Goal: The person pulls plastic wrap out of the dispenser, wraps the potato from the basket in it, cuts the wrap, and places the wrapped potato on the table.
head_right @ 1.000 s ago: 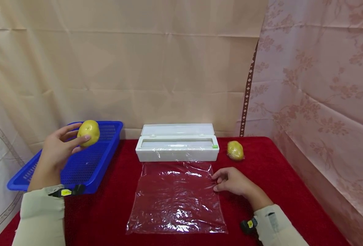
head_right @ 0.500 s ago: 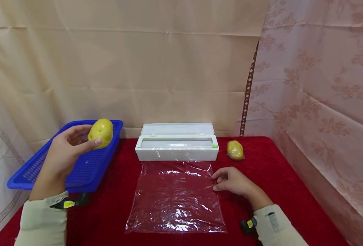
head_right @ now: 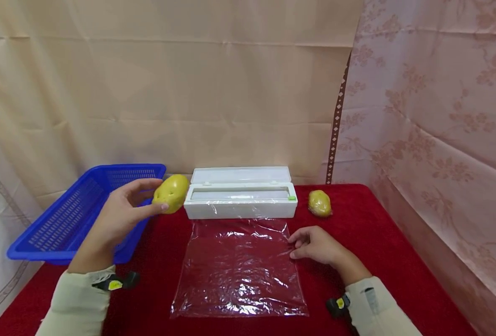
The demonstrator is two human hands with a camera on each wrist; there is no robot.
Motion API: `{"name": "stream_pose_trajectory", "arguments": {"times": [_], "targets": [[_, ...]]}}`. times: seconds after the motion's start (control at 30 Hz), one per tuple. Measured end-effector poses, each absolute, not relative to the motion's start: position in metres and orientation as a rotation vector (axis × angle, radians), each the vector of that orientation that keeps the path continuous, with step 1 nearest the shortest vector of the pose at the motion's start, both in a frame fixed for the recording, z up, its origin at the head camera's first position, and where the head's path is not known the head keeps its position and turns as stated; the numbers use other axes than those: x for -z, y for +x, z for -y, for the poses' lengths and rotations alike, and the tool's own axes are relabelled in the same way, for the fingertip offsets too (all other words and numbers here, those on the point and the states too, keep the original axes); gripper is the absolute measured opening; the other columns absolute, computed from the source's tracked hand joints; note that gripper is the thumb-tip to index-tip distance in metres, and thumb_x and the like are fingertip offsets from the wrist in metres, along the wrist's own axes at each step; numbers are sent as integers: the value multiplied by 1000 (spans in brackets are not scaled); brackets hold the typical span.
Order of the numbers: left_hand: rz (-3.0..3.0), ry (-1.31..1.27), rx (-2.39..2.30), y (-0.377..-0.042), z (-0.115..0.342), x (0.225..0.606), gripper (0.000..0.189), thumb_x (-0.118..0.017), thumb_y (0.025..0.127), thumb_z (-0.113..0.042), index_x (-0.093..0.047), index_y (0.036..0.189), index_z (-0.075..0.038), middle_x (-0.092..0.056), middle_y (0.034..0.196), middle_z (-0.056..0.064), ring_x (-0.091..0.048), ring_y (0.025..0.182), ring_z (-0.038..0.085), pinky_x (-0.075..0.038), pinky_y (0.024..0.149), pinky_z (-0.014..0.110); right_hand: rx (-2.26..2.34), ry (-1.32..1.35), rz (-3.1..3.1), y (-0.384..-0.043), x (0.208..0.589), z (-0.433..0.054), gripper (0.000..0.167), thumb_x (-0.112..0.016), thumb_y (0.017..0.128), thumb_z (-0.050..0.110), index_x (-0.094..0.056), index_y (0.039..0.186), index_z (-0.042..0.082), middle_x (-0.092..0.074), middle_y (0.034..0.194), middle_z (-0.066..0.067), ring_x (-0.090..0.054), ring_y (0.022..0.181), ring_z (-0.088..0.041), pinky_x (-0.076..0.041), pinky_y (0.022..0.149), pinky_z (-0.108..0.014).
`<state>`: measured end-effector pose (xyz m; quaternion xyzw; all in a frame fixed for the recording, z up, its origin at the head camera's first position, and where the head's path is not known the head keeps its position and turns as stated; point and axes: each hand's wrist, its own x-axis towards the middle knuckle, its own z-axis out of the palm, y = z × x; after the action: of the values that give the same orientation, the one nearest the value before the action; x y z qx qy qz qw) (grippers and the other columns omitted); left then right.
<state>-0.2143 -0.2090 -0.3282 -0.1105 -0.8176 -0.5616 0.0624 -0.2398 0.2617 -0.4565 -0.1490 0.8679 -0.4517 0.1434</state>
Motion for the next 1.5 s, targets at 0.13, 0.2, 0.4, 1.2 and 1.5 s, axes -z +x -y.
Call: {"name": "stream_pose_trajectory", "arguments": {"times": [0.13,0.2,0.4,1.2,1.5], "targets": [[2520,-419,1682,-216,191,339,62,-88,83,-19,-61,138,-11,-66,134,15,-65,118,31,-59,86,27,1305,-425,-2490,-239,459,-263,34,-84,85,15,-73,115,3,-67,95,-9,-60,89,-22,-52,72,-29],[2536,-436,1686,-217,183,343,62,-89,82,-17,-63,137,-11,-67,134,15,-66,118,32,-60,87,31,1300,-429,-2491,-239,460,-264,33,-84,86,16,-73,115,3,-68,95,-8,-60,90,-22,-53,72,-29],[2618,-454,1661,-215,165,351,60,-92,78,-21,-67,132,-16,-67,131,11,-66,119,31,-60,88,39,1294,-434,-2498,-240,457,-263,32,-84,86,17,-73,113,4,-67,94,-8,-60,89,-21,-52,72,-28],[2798,-898,1595,-213,110,401,55,-94,71,-17,-75,123,-17,-73,116,1,-71,101,25,-61,82,30,1281,-417,-2516,-242,451,-261,32,-83,87,19,-73,114,4,-68,94,-8,-60,88,-22,-51,73,-30],[2910,-945,1591,-209,99,416,60,-95,70,-15,-71,125,-13,-73,115,-6,-68,105,14,-59,86,27,1275,-401,-2512,-239,453,-262,32,-82,88,19,-73,115,4,-68,94,-8,-60,88,-22,-50,72,-30]]}}
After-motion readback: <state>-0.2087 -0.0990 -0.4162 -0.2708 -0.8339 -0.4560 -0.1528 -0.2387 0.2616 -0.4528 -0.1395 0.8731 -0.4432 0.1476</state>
